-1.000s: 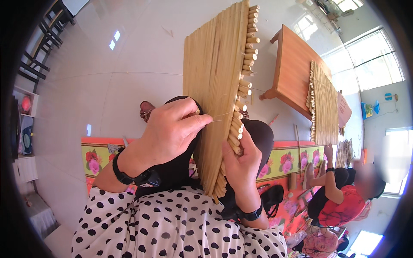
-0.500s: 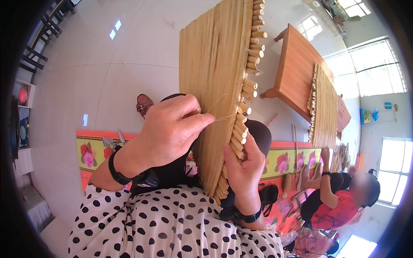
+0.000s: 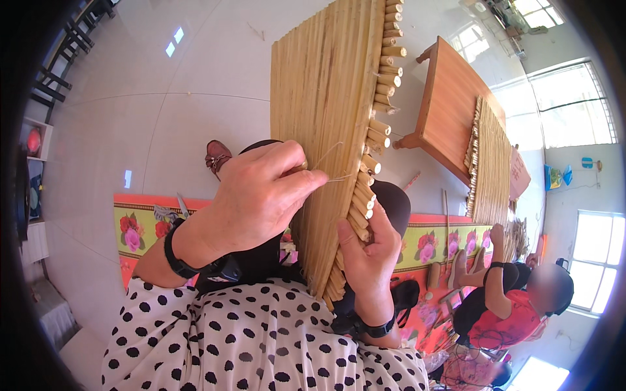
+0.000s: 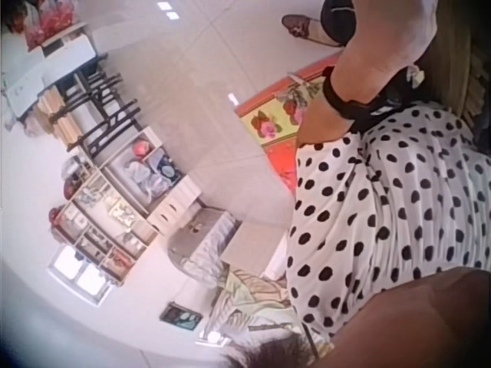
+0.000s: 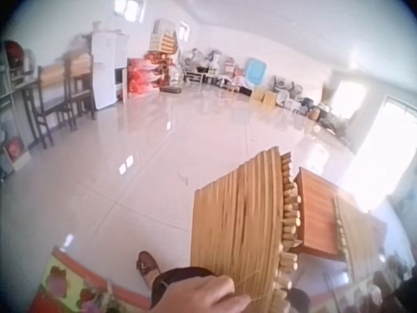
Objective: The person sits on the floor and weaves a bamboo mat by hand, using a needle and thread to bind the bamboo strips together. They repeatedly pass the needle through the strips and pull the thread tight to secure the weave.
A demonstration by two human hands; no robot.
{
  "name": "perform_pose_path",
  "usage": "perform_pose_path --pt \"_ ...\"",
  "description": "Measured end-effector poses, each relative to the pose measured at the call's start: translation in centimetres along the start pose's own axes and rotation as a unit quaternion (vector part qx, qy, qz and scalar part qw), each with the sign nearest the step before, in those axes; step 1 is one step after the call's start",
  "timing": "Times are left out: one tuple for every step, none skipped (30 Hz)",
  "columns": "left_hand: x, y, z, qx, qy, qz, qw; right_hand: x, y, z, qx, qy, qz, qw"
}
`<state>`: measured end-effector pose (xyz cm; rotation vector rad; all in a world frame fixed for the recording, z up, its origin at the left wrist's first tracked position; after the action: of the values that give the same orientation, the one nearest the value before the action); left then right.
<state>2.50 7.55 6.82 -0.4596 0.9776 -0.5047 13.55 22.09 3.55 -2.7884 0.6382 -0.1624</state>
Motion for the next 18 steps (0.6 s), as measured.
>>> perform_pose_path --pt "0.01 0.0 0.0 -0.001 -0.002 -0.002 1.0 0.0 -0.02 0.03 0.001 0.0 0.0 1.0" --pt "0.02 -0.01 -0.01 -0.002 -0.004 -0.003 1.0 0.01 -0.03 0.03 0.003 -0.001 0.0 1.0" --pt "0.04 -0.02 0.01 -0.002 -0.004 -0.002 1.0 0.0 -0.01 0.01 0.001 -0.001 0.001 1.0" --pt "0.07 -0.03 0.02 -0.001 -0.003 -0.001 1.0 -0.02 0.01 -0.03 0.0 -0.002 0.003 1.0" --pt "0.08 -0.05 0.03 -0.001 -0.002 -0.001 1.0 -0.02 0.02 -0.06 -0.001 -0.003 0.004 1.0" --pt "0.07 -0.04 0.03 -0.002 -0.002 -0.001 1.0 -0.02 0.03 -0.05 -0.001 -0.002 0.005 1.0" --pt "0.05 -0.04 0.04 -0.003 -0.002 -0.002 1.0 -0.03 0.03 -0.03 -0.002 -0.001 0.006 1.0" --pt "0.03 -0.03 0.04 -0.004 -0.001 -0.002 1.0 -0.03 0.02 -0.02 -0.002 0.0 0.007 1.0" --pt "0.03 -0.02 0.05 -0.003 -0.002 -0.003 1.0 -0.01 0.02 0.03 -0.005 0.003 0.006 1.0" --pt "0.04 -0.01 0.06 -0.002 -0.003 -0.003 1.0 0.02 0.03 0.09 -0.008 0.007 0.006 1.0" --pt "0.04 0.0 0.07 -0.001 -0.004 -0.004 1.0 0.03 0.03 0.14 -0.012 0.011 0.005 1.0" --pt "0.02 -0.01 0.09 -0.003 -0.004 -0.003 1.0 0.02 0.06 0.11 -0.013 0.011 0.004 1.0" --pt "-0.01 -0.02 0.1 -0.004 -0.003 -0.003 1.0 0.0 0.09 0.06 -0.014 0.011 0.004 1.0" --pt "-0.04 -0.04 0.12 -0.005 -0.003 -0.003 1.0 -0.02 0.11 0.0 -0.016 0.012 0.003 1.0" --pt "-0.04 -0.03 0.13 -0.008 -0.002 -0.005 1.0 -0.02 0.13 -0.06 -0.014 0.011 0.003 1.0" --pt "-0.06 -0.04 0.14 -0.01 -0.002 -0.007 1.0 -0.02 0.14 -0.12 -0.012 0.01 0.003 1.0" --pt "-0.07 -0.06 0.15 -0.012 -0.001 -0.009 1.0 -0.03 0.16 -0.16 -0.009 0.009 0.004 1.0" --pt "-0.08 -0.08 0.18 -0.013 -0.002 -0.011 1.0 -0.04 0.17 -0.15 -0.012 0.008 0.003 1.0"
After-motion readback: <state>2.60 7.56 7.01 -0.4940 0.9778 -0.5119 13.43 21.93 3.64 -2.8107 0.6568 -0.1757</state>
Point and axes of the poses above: each hand's wrist, its own x-axis away from the middle knuckle, its own y-axis out of the palm, z = x × y, the point moved 6 cm from there along -x, towards the middle knuckle, and after that the axes turned 4 degrees about y, right-handed, at the moved point
